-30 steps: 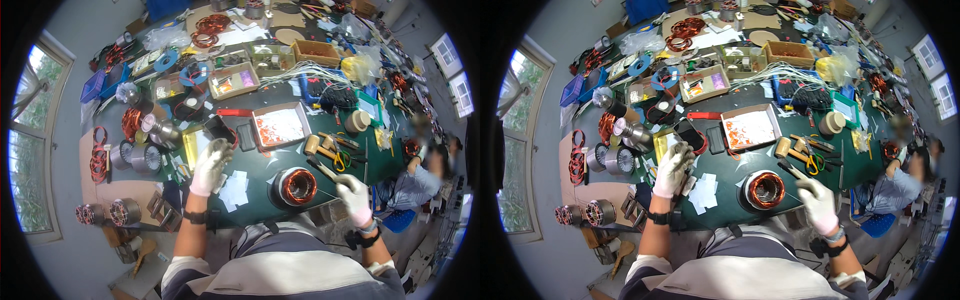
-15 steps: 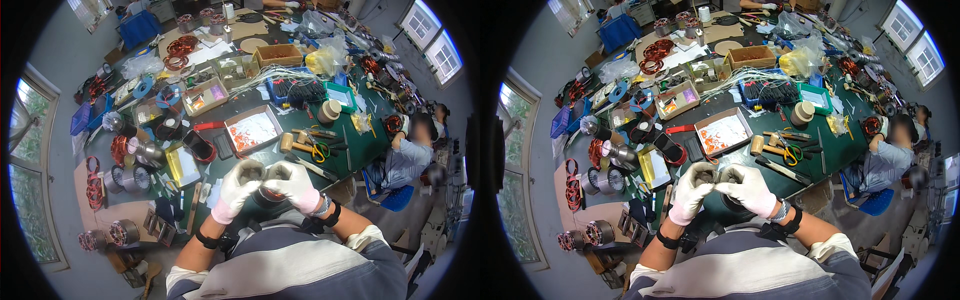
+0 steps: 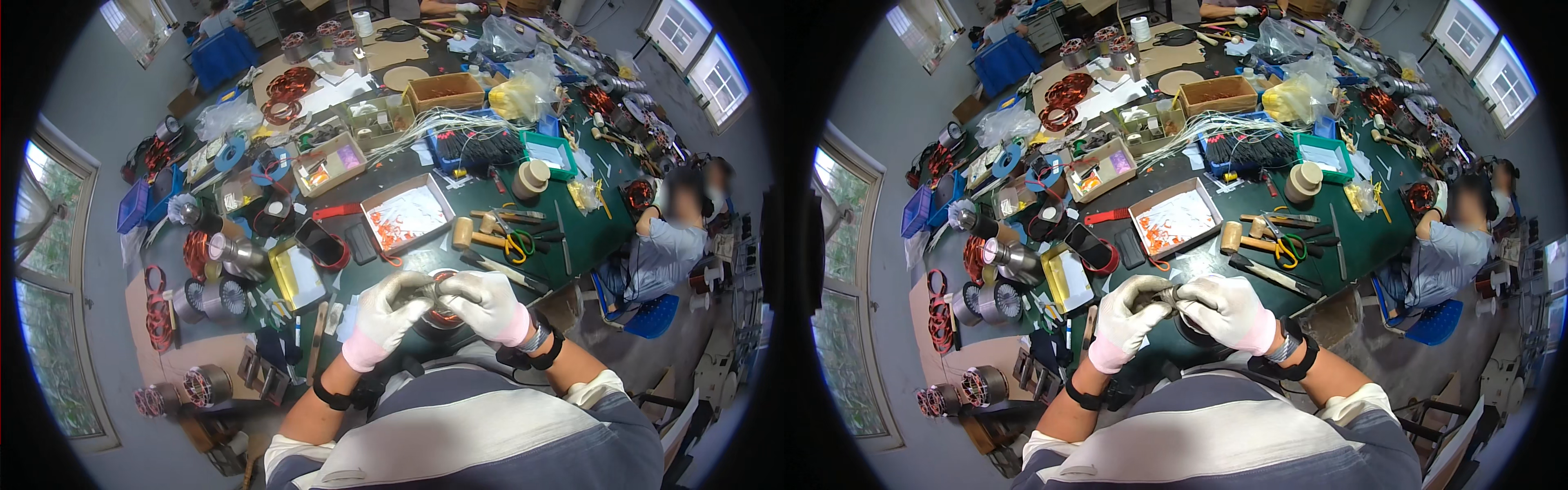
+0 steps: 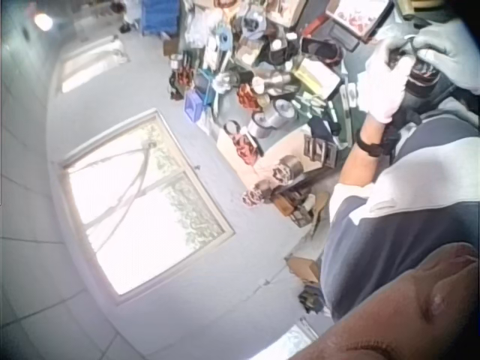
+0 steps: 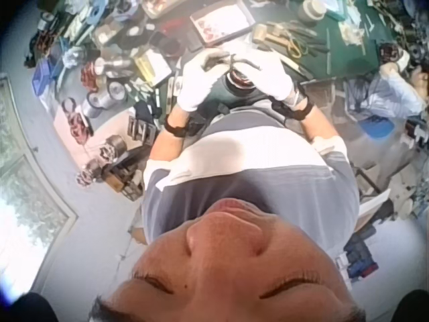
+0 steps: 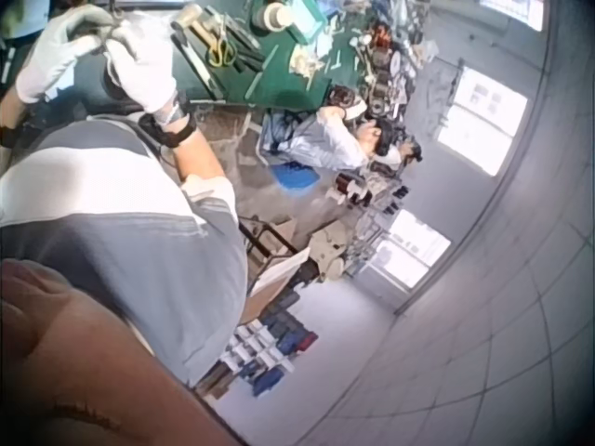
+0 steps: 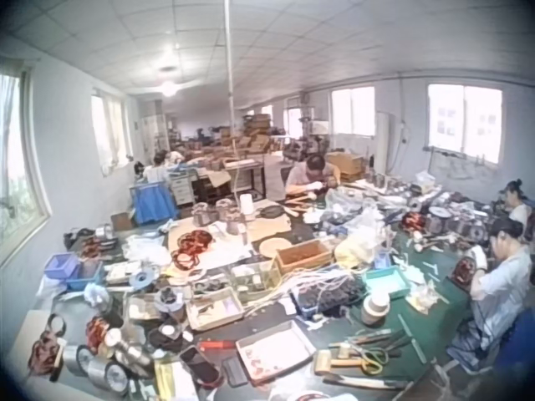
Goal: Securing copper windings on a motor stator using thread and plastic inserts.
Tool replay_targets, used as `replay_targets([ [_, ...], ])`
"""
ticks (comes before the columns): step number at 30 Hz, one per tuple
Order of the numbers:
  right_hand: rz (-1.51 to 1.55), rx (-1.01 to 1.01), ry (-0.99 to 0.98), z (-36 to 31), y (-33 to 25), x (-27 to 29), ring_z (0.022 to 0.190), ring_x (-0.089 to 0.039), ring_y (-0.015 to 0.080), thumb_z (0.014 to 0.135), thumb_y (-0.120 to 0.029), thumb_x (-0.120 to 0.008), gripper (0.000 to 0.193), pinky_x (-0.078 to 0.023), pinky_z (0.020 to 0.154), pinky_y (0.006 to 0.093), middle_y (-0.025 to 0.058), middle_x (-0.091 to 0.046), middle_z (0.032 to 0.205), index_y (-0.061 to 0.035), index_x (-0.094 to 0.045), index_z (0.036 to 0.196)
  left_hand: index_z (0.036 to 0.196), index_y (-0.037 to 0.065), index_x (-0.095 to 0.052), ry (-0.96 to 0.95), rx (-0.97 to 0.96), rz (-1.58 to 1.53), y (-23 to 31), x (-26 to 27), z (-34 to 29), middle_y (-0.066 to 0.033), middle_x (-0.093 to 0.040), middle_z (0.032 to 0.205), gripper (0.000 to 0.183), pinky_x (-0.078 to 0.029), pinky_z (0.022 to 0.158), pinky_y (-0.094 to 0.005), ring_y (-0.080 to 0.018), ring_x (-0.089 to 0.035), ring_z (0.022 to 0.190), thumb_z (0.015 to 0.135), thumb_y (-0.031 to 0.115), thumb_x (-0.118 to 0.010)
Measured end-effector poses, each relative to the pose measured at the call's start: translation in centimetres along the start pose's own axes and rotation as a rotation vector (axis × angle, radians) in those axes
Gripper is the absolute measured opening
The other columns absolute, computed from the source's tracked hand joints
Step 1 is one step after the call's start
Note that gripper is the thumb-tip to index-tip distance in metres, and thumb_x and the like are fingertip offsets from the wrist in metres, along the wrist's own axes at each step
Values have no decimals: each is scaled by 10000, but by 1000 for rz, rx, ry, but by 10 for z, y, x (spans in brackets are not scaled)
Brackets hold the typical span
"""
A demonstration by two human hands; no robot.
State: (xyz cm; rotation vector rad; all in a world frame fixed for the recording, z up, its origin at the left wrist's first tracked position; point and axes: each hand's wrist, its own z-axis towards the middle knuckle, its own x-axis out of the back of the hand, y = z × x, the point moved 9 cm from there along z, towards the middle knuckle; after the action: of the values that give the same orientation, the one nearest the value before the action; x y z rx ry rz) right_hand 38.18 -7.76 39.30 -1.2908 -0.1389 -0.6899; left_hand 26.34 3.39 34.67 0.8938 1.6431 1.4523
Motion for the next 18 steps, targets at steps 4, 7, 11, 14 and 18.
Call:
replay_targets([
  [4,267,-229,48,-6,16,-2,784,-687,186,972,-107,-721,167,-556,755,324,119,-734,926,-7,-755,1102,1256,-58,-681,40,-76,63,4,-3,3,-126,-759,1131,382,-599,939,-329,-181,-740,1026,953,147,-794],
  [7,336,-296,77,-13,27,-8,781,-638,88,969,-136,-761,185,-531,723,284,65,-730,905,-13,-773,1107,1209,-46,-704,37,-389,435,22,-9,-1,-148,-759,1123,341,-596,931,-358,-218,-747,1028,931,125,-802],
  [11,142,-100,110,-16,18,-1,685,-657,281,1019,-199,-639,173,-519,660,383,128,-653,766,-53,-721,973,1163,-22,-727,43,-439,524,28,-15,-6,-139,-764,1095,293,-599,873,-328,-210,-755,954,877,5,-787],
  [14,26,-85,86,-17,12,-2,797,-705,358,1003,-222,-635,183,-546,716,441,156,-698,855,-67,-732,991,1175,-21,-716,29,-268,453,19,-18,-2,-115,-766,1085,301,-599,876,-306,-161,-741,935,876,-17,-754],
  [18,-124,-23,-47,-24,13,-15,837,-705,363,995,-230,-644,190,-566,754,439,152,-717,930,-80,-745,1052,1253,-19,-660,-178,-159,615,-1,-35,3,-224,-720,1001,343,-581,835,-389,-326,-751,904,948,136,-681],
])
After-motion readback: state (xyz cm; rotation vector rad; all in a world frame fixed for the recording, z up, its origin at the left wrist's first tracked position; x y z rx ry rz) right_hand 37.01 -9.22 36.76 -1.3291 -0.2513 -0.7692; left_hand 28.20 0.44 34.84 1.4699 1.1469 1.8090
